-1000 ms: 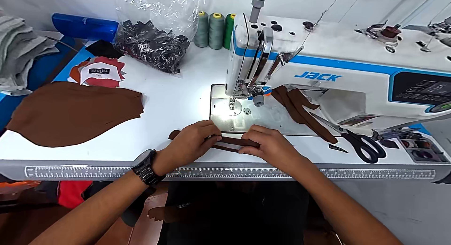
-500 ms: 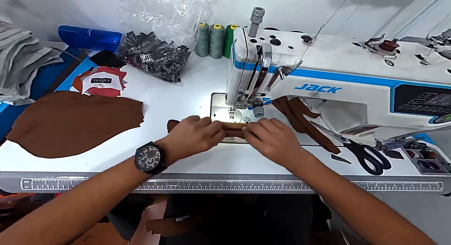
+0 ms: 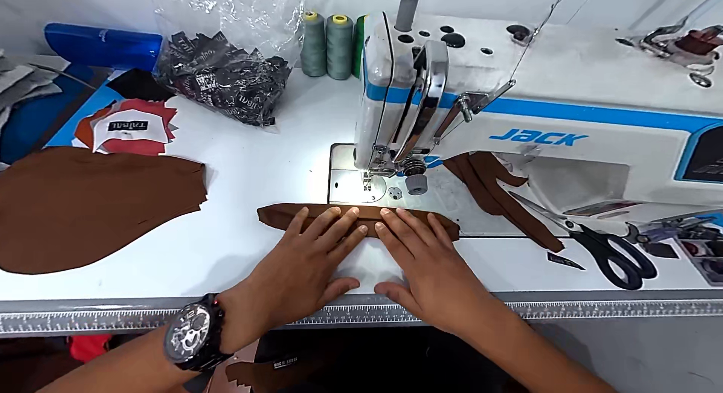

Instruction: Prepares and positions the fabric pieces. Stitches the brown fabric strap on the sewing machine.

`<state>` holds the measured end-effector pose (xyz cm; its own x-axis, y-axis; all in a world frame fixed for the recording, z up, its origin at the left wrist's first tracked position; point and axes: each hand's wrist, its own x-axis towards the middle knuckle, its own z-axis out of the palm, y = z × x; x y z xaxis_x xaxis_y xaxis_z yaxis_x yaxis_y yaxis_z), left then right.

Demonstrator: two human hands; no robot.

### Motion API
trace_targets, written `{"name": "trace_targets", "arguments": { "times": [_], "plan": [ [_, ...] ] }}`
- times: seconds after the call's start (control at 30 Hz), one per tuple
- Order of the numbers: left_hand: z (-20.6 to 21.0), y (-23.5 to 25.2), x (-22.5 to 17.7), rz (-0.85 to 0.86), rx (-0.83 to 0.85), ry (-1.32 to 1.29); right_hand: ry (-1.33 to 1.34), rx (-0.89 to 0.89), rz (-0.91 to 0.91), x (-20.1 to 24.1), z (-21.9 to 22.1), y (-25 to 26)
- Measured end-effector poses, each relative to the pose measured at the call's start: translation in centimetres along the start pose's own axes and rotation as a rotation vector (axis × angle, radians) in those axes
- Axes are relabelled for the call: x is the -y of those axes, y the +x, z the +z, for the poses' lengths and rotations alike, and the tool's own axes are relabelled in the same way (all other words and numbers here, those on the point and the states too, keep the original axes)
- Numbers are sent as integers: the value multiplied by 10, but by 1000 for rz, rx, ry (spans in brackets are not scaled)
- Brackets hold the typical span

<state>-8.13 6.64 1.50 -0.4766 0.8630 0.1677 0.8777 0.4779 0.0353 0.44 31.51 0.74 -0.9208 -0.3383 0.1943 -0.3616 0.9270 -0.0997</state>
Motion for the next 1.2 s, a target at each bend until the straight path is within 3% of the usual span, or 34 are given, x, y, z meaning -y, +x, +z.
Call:
{"name": "trace_targets", "arguments": {
  "times": [0.33,0.6,1.0,1.1,1.2],
  "plan": [
    [1,0,7,-32,32,-75,22,108,-63,-27,-6,1],
    [4,27,38,-39,38,-81,30,141,-89,-56,-8,41],
    [4,33,42,-41,47,-94,18,142,-56,-58,-6,44],
    [4,28,45,-34,13,-122,34,100,-66,-54,-4,47],
    [5,28,46,38,-49,-163,68,-85,-60,-40,-14,23]
  ]
}}
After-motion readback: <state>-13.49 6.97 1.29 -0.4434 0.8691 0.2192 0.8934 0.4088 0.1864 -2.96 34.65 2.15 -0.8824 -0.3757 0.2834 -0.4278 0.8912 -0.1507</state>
